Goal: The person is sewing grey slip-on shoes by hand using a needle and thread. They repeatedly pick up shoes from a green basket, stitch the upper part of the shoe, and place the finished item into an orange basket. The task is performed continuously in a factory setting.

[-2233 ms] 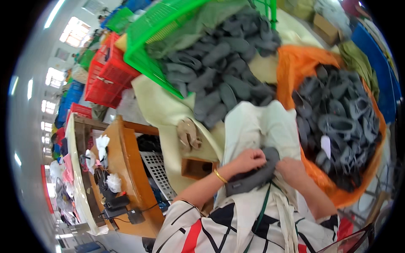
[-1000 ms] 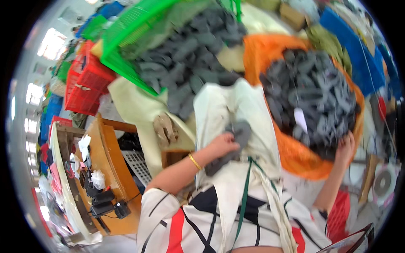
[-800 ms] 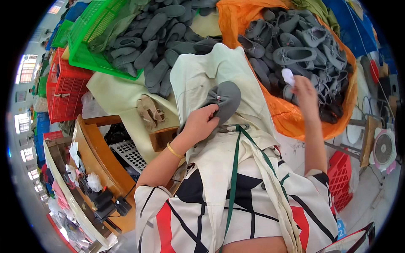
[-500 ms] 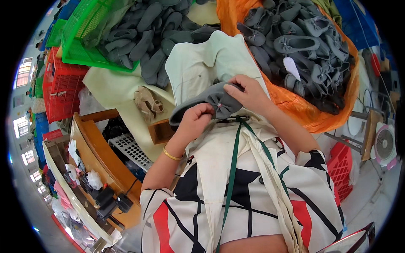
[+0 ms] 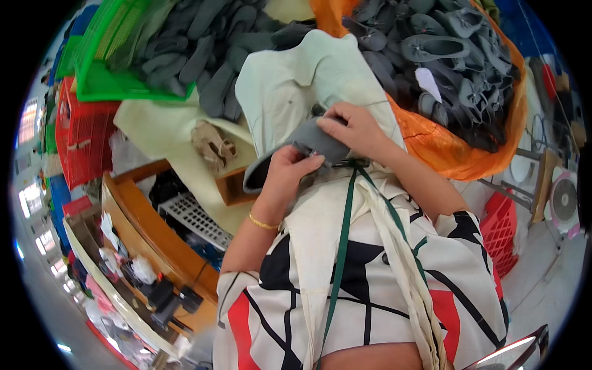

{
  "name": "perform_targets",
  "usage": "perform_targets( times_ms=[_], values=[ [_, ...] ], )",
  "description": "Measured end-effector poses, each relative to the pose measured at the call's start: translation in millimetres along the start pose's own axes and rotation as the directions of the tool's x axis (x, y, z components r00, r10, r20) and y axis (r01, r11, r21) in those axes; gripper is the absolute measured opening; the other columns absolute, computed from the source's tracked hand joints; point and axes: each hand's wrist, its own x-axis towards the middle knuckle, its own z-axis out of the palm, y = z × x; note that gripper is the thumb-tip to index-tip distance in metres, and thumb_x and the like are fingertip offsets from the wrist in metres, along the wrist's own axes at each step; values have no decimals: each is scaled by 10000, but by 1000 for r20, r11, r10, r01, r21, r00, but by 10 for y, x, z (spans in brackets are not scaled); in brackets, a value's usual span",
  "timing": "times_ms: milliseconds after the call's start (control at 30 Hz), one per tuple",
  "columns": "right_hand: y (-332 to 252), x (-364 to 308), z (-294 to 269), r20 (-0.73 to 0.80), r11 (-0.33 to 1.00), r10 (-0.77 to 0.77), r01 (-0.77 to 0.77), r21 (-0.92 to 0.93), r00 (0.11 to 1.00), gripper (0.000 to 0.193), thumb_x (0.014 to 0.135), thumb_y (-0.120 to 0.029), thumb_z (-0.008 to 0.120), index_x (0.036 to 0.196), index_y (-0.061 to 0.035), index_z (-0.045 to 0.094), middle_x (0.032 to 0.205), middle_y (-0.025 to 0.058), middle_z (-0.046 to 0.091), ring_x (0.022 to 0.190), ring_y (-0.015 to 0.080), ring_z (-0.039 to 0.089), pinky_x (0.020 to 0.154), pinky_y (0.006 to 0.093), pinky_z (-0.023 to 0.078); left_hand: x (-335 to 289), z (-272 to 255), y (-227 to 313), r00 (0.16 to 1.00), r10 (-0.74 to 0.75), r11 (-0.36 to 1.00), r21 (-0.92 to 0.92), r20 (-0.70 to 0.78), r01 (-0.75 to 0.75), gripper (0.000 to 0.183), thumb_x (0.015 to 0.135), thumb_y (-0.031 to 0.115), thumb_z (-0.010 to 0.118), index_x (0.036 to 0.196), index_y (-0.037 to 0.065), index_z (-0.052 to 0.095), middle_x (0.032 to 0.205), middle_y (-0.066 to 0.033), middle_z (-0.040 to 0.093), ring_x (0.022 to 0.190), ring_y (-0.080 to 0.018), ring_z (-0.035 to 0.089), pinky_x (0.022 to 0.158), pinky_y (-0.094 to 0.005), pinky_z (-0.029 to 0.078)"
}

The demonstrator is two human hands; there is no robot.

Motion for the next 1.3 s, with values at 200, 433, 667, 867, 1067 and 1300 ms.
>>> perform_targets(
  times_ms=[200, 433, 667, 867, 1067, 1300],
  values=[
    [79, -36, -159, 143, 991, 129, -125, -38, 981, 544, 895, -510, 614, 987, 24, 659, 948, 228, 660, 893, 331, 643, 812, 377, 491, 58, 20, 78, 996, 83, 966, 251, -44, -69, 157, 901, 79, 656, 994, -45, 679, 895, -29, 686, 783, -73, 591, 730, -227, 479],
    [251, -212, -530, 102, 992, 78, -88, 92, 992, 536, 914, -455, 613, 1084, 53, 640, 964, 173, 684, 914, 247, 641, 815, 357, 489, 347, 332, 264, 922, 315, 747, 540, 225, -387, 121, 879, 56, 700, 957, -26, 660, 879, -45, 680, 727, -111, 590, 692, -245, 498],
    [676, -209, -1049, -306, 754, 271, -4, 656, 913, 484, 952, -407, 615, 1187, 16, 641, 1052, 59, 687, 899, 123, 639, 813, 279, 516, 629, 246, 475, 670, 697, 264, 778, 255, -570, 94, 872, 22, 677, 964, 9, 658, 871, -78, 651, 743, -173, 589, 702, -279, 480],
    [514, 682, -1964, -412, 598, 396, 110, 794, 821, 540, 949, -456, 600, 1182, 31, 591, 1064, 108, 643, 872, 156, 638, 730, 313, 559, 916, -344, 302, 757, 647, 298, 885, 89, -359, 76, 906, 75, 662, 945, 10, 660, 867, -62, 649, 735, -141, 582, 709, -259, 475],
    [1201, 1147, -1822, -376, 631, 502, -33, 775, 779, 349, 973, -330, 609, 1079, 2, 628, 899, 35, 590, 786, 130, 594, 740, 296, 556, 1152, -521, 188, 708, 672, 51, 940, 218, -338, 68, 868, 70, 661, 928, 40, 661, 820, -85, 635, 762, -248, 585, 697, -343, 475],
    [1000, 640, -1044, -299, 700, 481, -155, 697, 824, 234, 984, -225, 590, 1004, -5, 668, 818, 4, 601, 730, 76, 567, 667, 230, 503, 1148, -236, 221, 810, 537, 181, 906, 234, -382, 77, 849, 74, 640, 925, 76, 654, 823, -92, 615, 765, -294, 597, 665, -398, 482]
  ],
)
